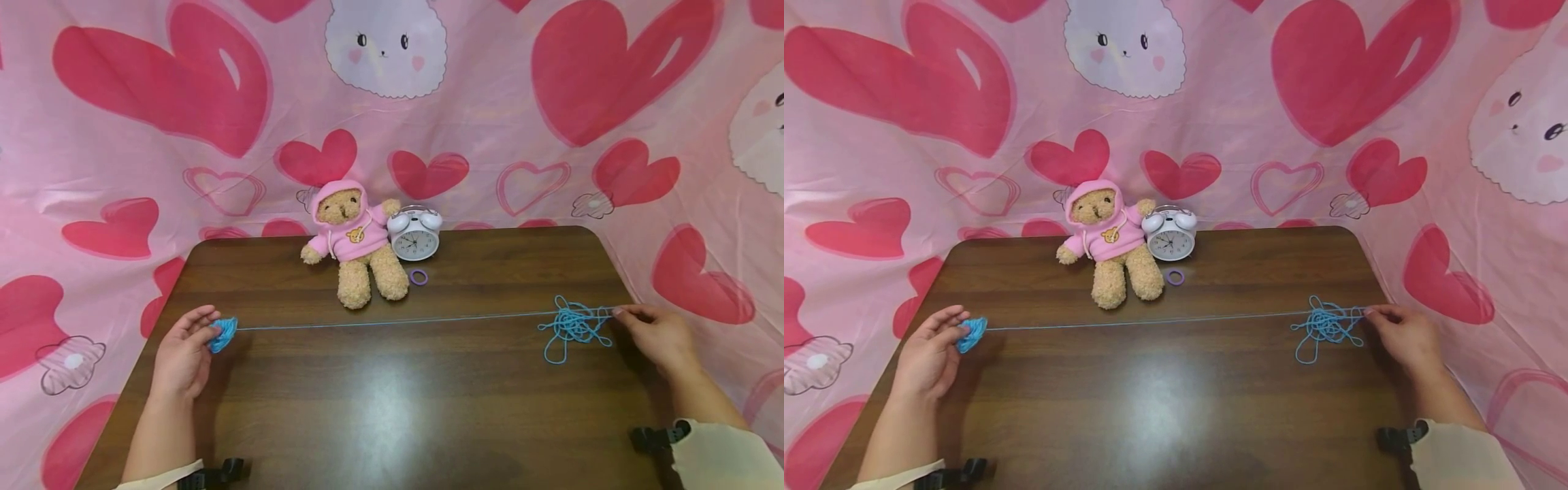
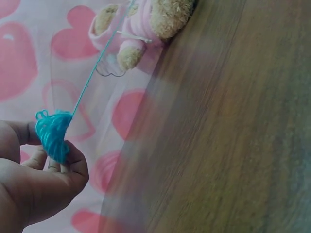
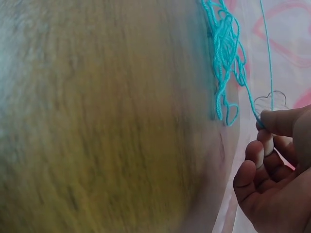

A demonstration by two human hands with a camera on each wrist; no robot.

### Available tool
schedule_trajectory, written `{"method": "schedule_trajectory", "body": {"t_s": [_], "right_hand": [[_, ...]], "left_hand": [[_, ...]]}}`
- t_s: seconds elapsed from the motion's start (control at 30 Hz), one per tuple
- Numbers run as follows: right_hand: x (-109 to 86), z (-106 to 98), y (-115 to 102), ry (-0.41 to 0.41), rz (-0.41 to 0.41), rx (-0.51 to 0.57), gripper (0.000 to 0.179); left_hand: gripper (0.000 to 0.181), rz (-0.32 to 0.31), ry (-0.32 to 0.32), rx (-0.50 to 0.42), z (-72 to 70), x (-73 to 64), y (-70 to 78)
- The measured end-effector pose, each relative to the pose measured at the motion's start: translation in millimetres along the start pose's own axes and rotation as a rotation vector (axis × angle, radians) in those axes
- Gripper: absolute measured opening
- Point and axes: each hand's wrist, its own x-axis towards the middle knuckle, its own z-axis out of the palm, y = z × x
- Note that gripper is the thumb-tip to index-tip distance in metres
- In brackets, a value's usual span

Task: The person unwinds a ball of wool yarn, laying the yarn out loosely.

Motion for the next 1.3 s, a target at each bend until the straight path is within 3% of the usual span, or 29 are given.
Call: {"method": "schedule_trajectory", "body": {"t_s": [0.4, 0.8, 1.3], "right_hand": [[-2.9, 3.3, -5.2, -0.153, -0.057, -0.067, 0.042], [-9.1, 4.4, -25.5, -0.097, -0.106, -0.064, 0.041], [-15.8, 27.6, -69.9, -0.067, -0.16, 0.005, 0.038]], "left_hand": [[0.03, -0.033, -0.055, 0.091, 13.5, -0.3, -8.9], [0.028, -0.04, -0.086, 0.102, 27.4, 0.9, -14.9], [0.027, -0.058, -0.145, 0.125, 54.1, 6.9, -23.1]]}}
